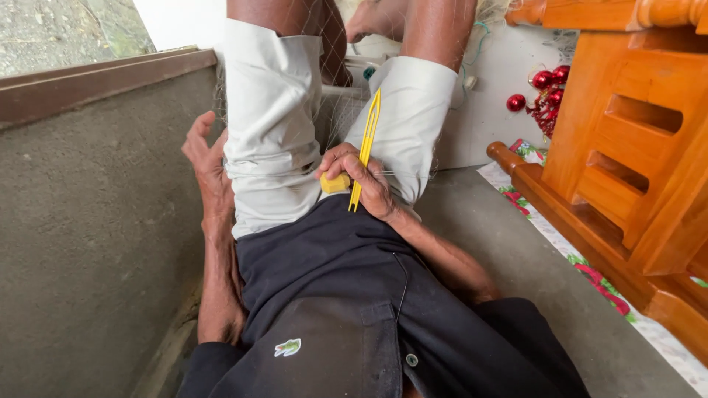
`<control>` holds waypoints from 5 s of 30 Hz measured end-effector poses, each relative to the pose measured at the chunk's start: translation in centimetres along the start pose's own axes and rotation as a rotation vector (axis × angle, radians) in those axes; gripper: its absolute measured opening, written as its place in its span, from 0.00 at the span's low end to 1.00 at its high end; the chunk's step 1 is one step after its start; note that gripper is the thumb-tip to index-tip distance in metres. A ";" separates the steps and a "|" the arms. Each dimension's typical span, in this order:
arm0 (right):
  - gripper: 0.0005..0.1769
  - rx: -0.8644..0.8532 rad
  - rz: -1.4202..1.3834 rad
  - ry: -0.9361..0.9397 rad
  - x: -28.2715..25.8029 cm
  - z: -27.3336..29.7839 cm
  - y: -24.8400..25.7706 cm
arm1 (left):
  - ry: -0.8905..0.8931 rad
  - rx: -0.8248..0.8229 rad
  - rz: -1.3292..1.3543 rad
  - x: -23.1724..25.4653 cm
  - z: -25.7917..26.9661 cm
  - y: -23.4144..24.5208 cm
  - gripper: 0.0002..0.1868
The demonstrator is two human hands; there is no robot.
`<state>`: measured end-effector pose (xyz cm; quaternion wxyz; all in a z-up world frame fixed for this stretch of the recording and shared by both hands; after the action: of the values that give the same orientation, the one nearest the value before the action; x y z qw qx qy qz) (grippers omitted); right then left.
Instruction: Repairing a fishing net by threading a shuttle through the mesh and securing it around a float.
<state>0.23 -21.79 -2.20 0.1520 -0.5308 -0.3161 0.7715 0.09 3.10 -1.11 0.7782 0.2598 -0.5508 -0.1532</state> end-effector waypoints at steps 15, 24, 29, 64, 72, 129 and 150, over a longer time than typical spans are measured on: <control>0.27 -0.048 -0.010 0.023 -0.7 -0.5 -0.4 | 0.132 0.215 0.243 -5.9 -3.2 -0.5 0.12; 0.27 -0.096 0.039 0.007 0.2 -0.1 0.0 | 0.256 -0.227 0.689 -12.6 -6.0 -7.3 0.09; 0.27 -0.129 0.079 -0.002 0.2 0.1 -0.2 | 0.316 -0.225 0.589 -11.4 -5.1 -8.0 0.08; 0.26 -0.202 0.061 -0.023 1.1 -0.2 -0.4 | 0.579 -0.175 0.525 -22.3 -2.1 -6.6 0.13; 0.27 -0.203 0.093 -0.056 1.7 -0.1 -0.1 | 0.737 -0.169 0.754 -10.5 -4.2 -3.6 0.19; 0.27 -0.215 0.038 -0.068 1.0 0.5 -0.8 | 0.209 -0.223 0.680 -13.6 -0.1 -7.2 0.06; 0.27 -0.218 0.026 -0.079 -0.1 -0.2 -0.6 | 0.052 -0.434 0.374 -12.2 0.2 -5.9 0.11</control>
<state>0.42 -21.32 -1.76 0.0706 -0.5174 -0.3968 0.7549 -4.02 4.65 -13.98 0.8441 -0.0151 -0.5236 -0.1145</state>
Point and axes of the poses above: each hand's wrist, its own z-axis away from the middle knuckle, its own y-axis out of the back of the hand, x = y × z, the point moved 8 cm from there along -z, towards the middle knuckle, and after that the axes turned 7 degrees about -z, right-handed, at the moved point
